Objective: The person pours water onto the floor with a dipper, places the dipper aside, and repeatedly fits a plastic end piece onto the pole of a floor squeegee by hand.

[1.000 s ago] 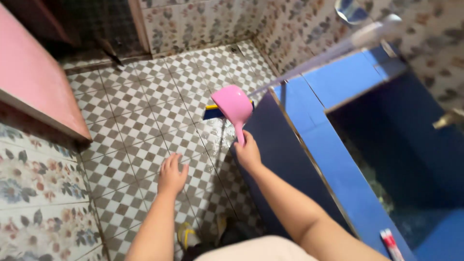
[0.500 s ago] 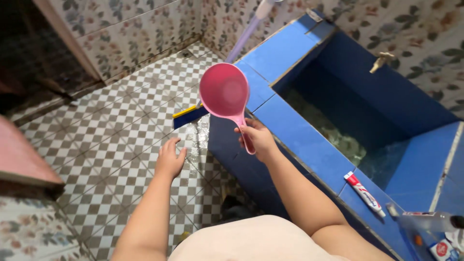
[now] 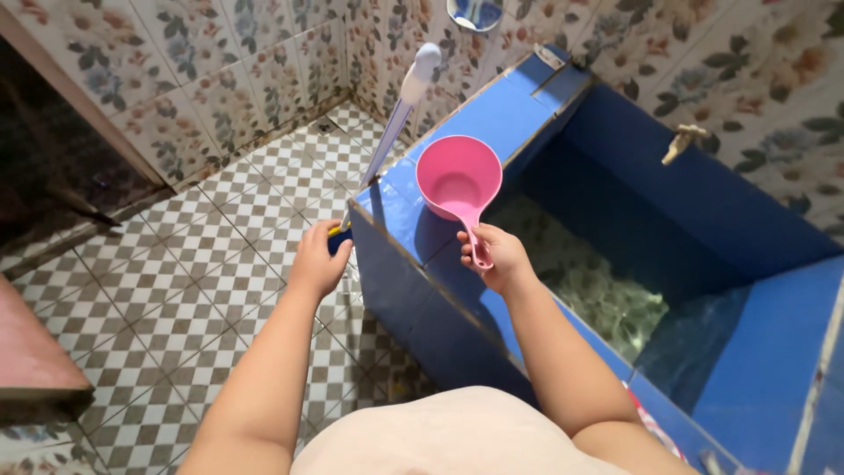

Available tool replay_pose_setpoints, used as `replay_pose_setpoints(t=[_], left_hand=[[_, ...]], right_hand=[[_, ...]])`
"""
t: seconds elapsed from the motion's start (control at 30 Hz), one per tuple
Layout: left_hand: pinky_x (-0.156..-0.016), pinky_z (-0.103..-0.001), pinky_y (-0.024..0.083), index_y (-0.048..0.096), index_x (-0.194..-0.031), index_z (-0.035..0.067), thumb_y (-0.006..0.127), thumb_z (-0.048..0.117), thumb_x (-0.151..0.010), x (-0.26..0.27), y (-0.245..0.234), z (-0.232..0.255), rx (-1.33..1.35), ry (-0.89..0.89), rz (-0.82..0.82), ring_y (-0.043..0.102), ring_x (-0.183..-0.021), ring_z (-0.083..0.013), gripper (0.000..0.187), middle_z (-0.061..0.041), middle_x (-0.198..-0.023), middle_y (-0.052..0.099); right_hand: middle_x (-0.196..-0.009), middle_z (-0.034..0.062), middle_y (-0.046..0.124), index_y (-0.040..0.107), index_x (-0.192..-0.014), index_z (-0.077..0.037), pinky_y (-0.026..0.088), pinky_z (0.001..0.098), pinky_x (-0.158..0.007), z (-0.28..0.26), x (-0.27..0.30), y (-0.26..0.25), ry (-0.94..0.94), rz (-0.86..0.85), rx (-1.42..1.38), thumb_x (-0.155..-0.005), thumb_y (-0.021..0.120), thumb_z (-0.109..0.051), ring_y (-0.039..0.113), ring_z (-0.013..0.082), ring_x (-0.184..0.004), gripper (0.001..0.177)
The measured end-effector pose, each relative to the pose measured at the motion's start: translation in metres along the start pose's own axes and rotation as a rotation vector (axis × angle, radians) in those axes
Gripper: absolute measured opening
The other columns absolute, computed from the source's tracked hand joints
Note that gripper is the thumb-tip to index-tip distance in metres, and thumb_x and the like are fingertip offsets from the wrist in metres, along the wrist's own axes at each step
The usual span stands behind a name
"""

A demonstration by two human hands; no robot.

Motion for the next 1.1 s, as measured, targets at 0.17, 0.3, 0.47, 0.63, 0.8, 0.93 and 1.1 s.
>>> replay_pose_setpoints(t=[0.17,0.3,0.47,0.63,0.8,0.93,1.1], left_hand=[[-0.109,-0.046,0.043,0.057,-0.135,0.013,0.072,0.031,-0.089,-0.061,0.008,0.029,0.057,0.105,0.094,0.053,-0.13,-0.0361,0.052,-0.014,-0.138,0.058],[-0.107,-0.046,0.043,0.055,-0.137,0.013,0.08,0.033,-0.08,-0.107,0.008,0.068,0.091,0.116,0.146,0.052,-0.131,-0.0354,0.065,-0.013,-0.139,0.058],[-0.106,-0.047,0.044,0.051,-0.139,0.01,0.084,0.039,-0.08,-0.137,0.022,0.102,0.111,0.353,0.156,0.053,-0.129,-0.0392,0.074,-0.018,-0.138,0.058],[-0.096,-0.047,0.049,0.052,-0.136,0.011,0.073,0.032,-0.094,-0.155,0.051,0.101,0.192,0.317,0.119,0.06,-0.116,-0.0406,0.052,-0.018,-0.125,0.064],[-0.09,-0.048,0.051,0.054,-0.125,0.011,0.062,0.026,-0.105,-0.157,0.057,0.08,0.224,0.335,0.095,0.062,-0.107,-0.0405,0.026,-0.018,-0.114,0.066],[-0.084,-0.05,0.051,0.054,-0.12,0.012,0.064,0.026,-0.101,-0.153,0.045,0.07,0.177,0.406,0.081,0.064,-0.1,-0.0413,0.026,-0.015,-0.107,0.069],[-0.076,-0.055,0.048,0.048,-0.123,0.014,0.067,0.025,-0.101,-0.135,0.028,0.044,0.065,0.503,0.175,0.064,-0.092,-0.0446,0.031,-0.014,-0.105,0.069]], right_hand=[[-0.093,0.0131,0.07,0.062,-0.116,0.004,0.053,0.0335,-0.06,-0.014,-0.046,-0.016,0.054,-0.076,-0.063,-0.102,0.055,-0.018,0.062,0.0163,-0.067,0.028],[-0.094,0.0149,0.072,0.061,-0.113,0.005,0.053,0.0337,-0.061,-0.02,-0.073,-0.028,0.094,-0.153,-0.131,-0.102,0.056,-0.02,0.063,0.0169,-0.068,0.027],[-0.1,0.0186,0.074,0.065,-0.116,0.007,0.059,0.037,-0.067,-0.029,-0.08,-0.032,0.104,-0.105,-0.038,-0.101,0.058,-0.022,0.068,0.0197,-0.072,0.034],[-0.1,0.0151,0.075,0.065,-0.118,0.0,0.059,0.0387,-0.069,-0.035,-0.081,-0.031,0.11,-0.142,0.041,-0.098,0.056,-0.025,0.071,0.0205,-0.074,0.033],[-0.097,0.0143,0.071,0.063,-0.12,0.004,0.06,0.0399,-0.071,-0.036,-0.091,-0.05,-0.012,-0.15,0.122,-0.102,0.06,-0.033,0.07,0.0219,-0.079,0.04],[-0.107,0.0051,0.068,0.059,-0.124,-0.011,0.057,0.0376,-0.073,-0.06,-0.082,-0.066,-0.161,0.207,0.094,-0.092,0.064,-0.028,0.067,0.019,-0.087,0.036],[-0.114,0.0036,0.059,0.057,-0.132,-0.007,0.052,0.0314,-0.077,-0.097,-0.054,-0.043,-0.52,0.34,0.234,-0.099,0.067,-0.022,0.06,0.0146,-0.095,0.037]])
Point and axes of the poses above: each hand's wrist, its own x-axis away from the middle knuckle, its own y-axis out of the palm, z = x × y, the point moved 1 cm from there along -x, towards the middle knuckle
